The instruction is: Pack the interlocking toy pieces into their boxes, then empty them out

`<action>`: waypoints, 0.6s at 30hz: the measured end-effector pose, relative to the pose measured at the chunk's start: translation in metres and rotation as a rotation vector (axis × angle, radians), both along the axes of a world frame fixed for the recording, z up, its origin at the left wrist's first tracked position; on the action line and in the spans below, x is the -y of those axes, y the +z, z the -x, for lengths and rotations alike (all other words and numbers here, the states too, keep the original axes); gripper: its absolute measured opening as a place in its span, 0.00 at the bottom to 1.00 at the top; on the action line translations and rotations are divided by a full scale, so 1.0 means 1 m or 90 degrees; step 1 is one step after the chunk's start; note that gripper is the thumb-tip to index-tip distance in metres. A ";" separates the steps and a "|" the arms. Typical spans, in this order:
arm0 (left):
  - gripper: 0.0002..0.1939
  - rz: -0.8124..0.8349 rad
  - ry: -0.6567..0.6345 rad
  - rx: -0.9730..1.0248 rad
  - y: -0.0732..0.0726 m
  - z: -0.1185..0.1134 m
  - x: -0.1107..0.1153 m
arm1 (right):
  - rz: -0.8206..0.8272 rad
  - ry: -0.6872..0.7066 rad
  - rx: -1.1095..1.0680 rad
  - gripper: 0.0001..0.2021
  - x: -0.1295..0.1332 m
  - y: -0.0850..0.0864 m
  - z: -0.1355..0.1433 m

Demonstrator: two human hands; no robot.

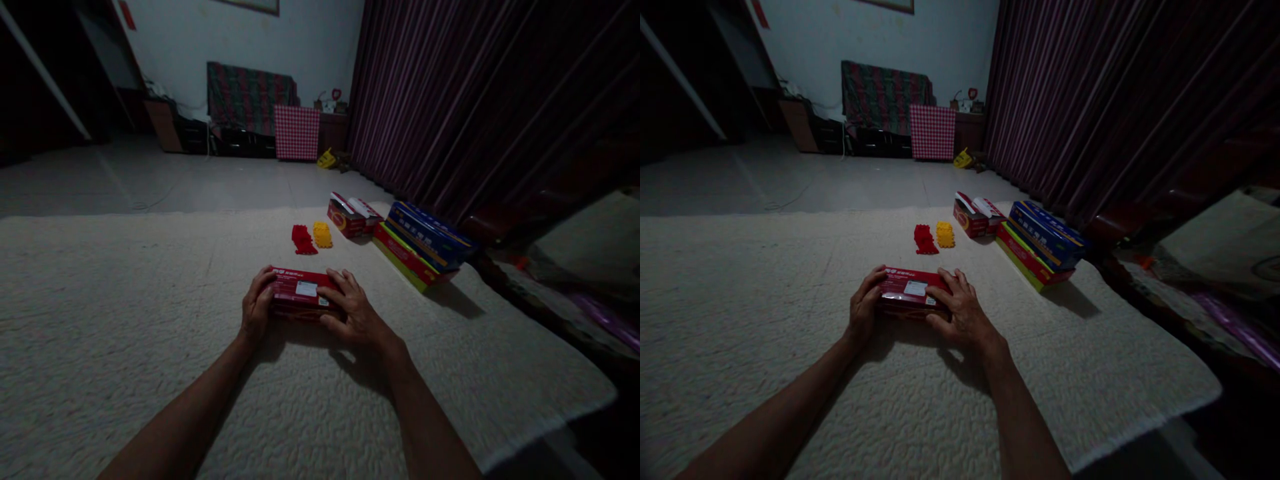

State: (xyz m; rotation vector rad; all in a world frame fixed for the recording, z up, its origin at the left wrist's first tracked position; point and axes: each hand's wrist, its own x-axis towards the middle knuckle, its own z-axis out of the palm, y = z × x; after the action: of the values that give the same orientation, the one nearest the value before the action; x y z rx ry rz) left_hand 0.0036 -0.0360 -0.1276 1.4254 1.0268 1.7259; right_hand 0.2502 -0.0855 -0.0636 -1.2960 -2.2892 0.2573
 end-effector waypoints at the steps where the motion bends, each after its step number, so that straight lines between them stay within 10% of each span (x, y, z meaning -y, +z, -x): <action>1: 0.17 0.001 0.000 0.000 0.001 0.000 0.000 | -0.004 -0.006 0.016 0.26 0.002 0.002 0.002; 18: 0.18 -0.013 0.011 -0.004 0.003 -0.001 -0.001 | -0.028 0.044 0.029 0.25 0.003 0.001 0.015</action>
State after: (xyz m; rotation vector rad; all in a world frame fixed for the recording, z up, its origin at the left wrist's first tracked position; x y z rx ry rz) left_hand 0.0042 -0.0351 -0.1246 1.4389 1.0303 1.7493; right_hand 0.2354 -0.0884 -0.0629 -1.2139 -2.3680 0.2008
